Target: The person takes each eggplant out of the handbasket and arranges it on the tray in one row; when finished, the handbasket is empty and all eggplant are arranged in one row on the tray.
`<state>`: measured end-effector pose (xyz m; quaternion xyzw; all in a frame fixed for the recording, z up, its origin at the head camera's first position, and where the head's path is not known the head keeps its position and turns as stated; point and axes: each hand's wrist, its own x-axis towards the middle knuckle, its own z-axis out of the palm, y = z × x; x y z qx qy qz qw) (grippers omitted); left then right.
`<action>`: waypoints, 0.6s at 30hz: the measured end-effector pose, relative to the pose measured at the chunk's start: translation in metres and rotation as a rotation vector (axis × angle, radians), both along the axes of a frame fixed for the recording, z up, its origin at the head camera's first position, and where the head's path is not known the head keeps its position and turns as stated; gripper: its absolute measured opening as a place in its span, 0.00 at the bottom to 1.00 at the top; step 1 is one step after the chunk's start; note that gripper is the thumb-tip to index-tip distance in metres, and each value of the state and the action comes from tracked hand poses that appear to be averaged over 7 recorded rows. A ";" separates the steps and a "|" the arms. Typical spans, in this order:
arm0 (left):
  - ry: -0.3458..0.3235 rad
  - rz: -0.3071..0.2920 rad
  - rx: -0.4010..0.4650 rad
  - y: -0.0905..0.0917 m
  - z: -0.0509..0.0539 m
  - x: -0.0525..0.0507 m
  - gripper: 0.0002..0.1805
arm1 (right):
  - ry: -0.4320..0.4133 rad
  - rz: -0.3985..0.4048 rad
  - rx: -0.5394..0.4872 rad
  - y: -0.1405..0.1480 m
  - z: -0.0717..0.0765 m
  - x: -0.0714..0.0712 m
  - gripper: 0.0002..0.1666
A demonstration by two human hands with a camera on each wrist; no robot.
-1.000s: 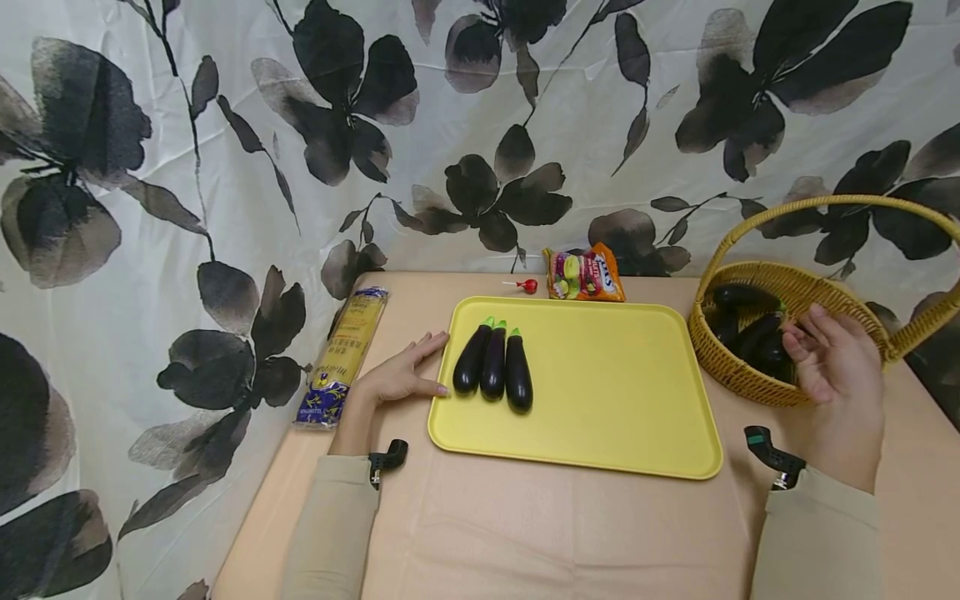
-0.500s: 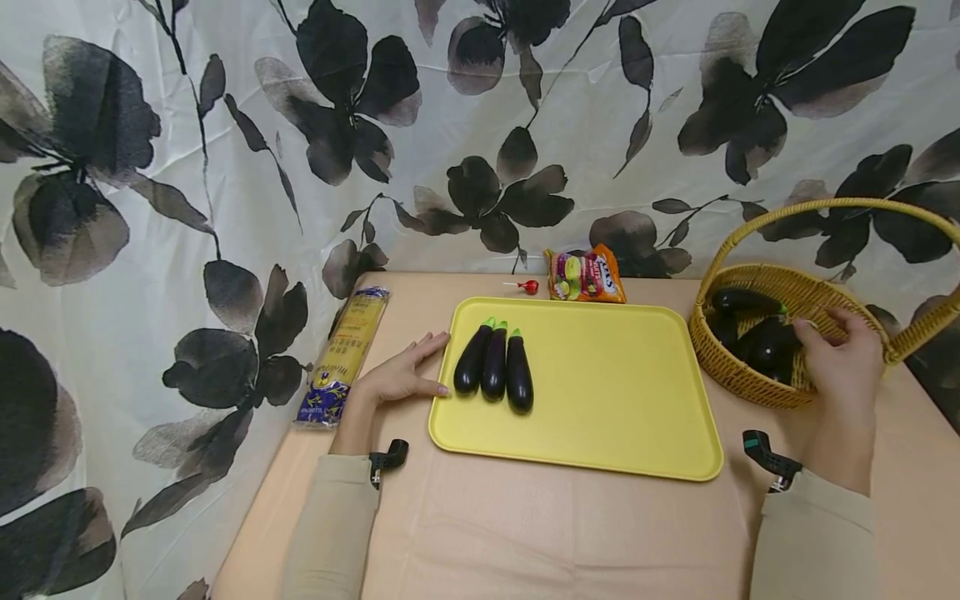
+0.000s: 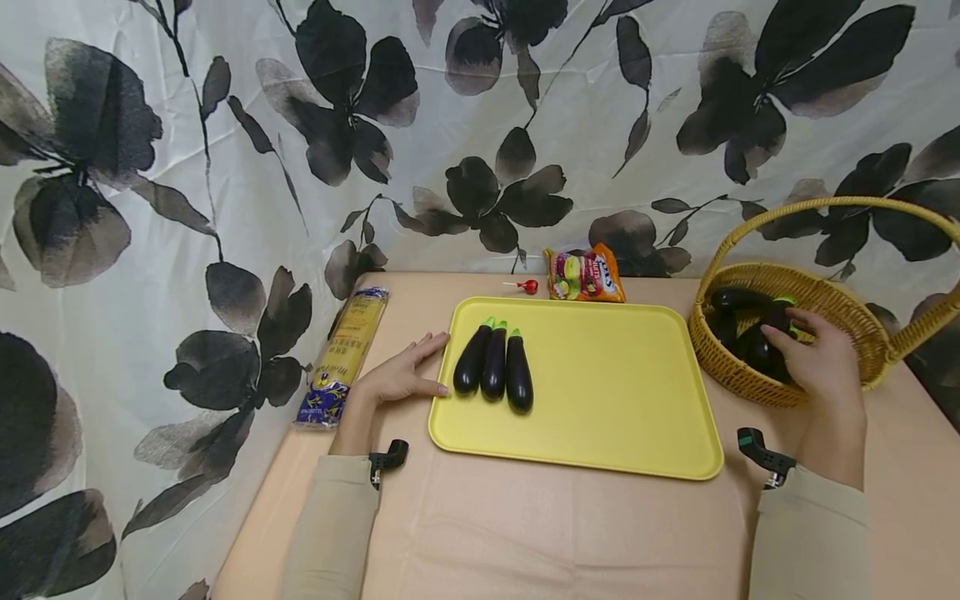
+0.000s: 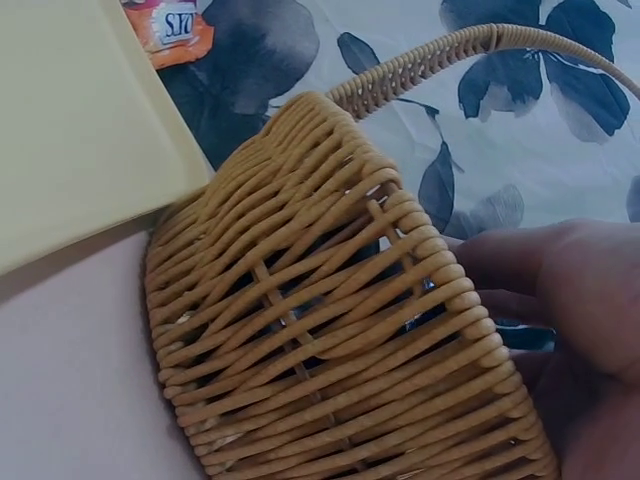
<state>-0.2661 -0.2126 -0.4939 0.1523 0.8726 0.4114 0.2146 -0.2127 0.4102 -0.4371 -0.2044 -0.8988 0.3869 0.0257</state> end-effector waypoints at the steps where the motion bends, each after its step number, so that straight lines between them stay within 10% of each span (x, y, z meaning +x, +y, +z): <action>1: -0.001 0.001 0.002 0.000 0.000 0.000 0.61 | 0.003 0.017 0.006 0.001 0.000 0.000 0.47; 18: 0.004 0.001 0.004 0.000 0.001 -0.001 0.61 | -0.094 0.263 0.008 0.005 0.003 0.001 0.39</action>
